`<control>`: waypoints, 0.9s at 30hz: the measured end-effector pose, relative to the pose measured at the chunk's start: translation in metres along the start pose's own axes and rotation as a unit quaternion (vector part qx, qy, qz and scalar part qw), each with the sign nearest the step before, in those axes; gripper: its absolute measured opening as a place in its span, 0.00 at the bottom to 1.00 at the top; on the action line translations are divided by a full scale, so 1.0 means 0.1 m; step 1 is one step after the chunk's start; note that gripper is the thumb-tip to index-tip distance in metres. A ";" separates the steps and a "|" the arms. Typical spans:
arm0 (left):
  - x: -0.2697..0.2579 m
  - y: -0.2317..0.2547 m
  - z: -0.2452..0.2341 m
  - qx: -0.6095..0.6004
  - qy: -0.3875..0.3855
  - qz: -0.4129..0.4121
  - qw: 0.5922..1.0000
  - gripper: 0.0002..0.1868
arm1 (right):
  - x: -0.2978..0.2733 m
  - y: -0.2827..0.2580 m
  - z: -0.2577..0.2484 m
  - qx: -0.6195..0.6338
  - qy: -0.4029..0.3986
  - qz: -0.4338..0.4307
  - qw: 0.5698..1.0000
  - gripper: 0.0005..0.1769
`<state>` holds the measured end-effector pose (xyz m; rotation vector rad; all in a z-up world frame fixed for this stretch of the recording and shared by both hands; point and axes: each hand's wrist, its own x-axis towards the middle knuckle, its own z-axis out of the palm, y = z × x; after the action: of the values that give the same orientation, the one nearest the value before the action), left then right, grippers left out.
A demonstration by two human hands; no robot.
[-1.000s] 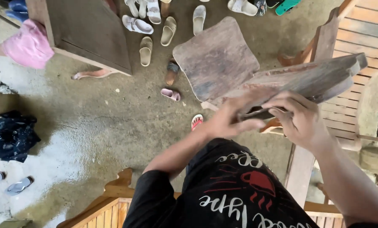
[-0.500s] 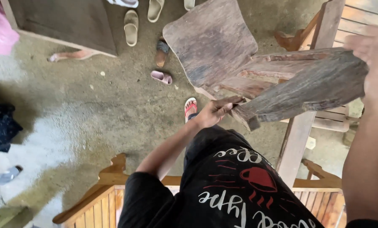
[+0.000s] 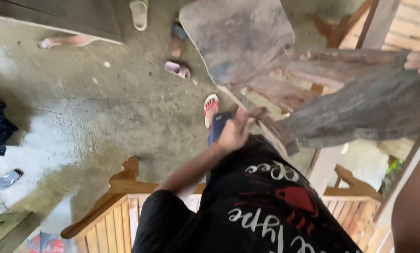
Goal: Manually sanding a wooden chair to prepare the surface using sandpaper
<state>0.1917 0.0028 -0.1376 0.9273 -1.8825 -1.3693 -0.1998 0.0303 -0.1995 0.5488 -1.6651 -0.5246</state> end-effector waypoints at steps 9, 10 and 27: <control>-0.06 -0.38 -0.03 -0.013 -0.079 -0.083 0.993 0.15 | -0.49 -0.83 0.09 0.088 -0.069 -0.017 0.994 0.07; -0.14 -0.34 0.00 -0.012 -0.080 -0.082 0.993 0.15 | -0.46 -0.82 0.06 0.097 -0.076 -0.017 0.992 0.07; 0.15 -0.45 0.01 -0.092 -0.044 -0.296 0.950 0.30 | -0.21 0.32 -0.54 0.259 -0.193 -0.047 0.945 0.12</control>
<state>0.1903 -0.0181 -0.1796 1.4231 -1.5563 -1.9223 -0.1455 0.0666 -0.1877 0.9600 -2.1775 -0.2633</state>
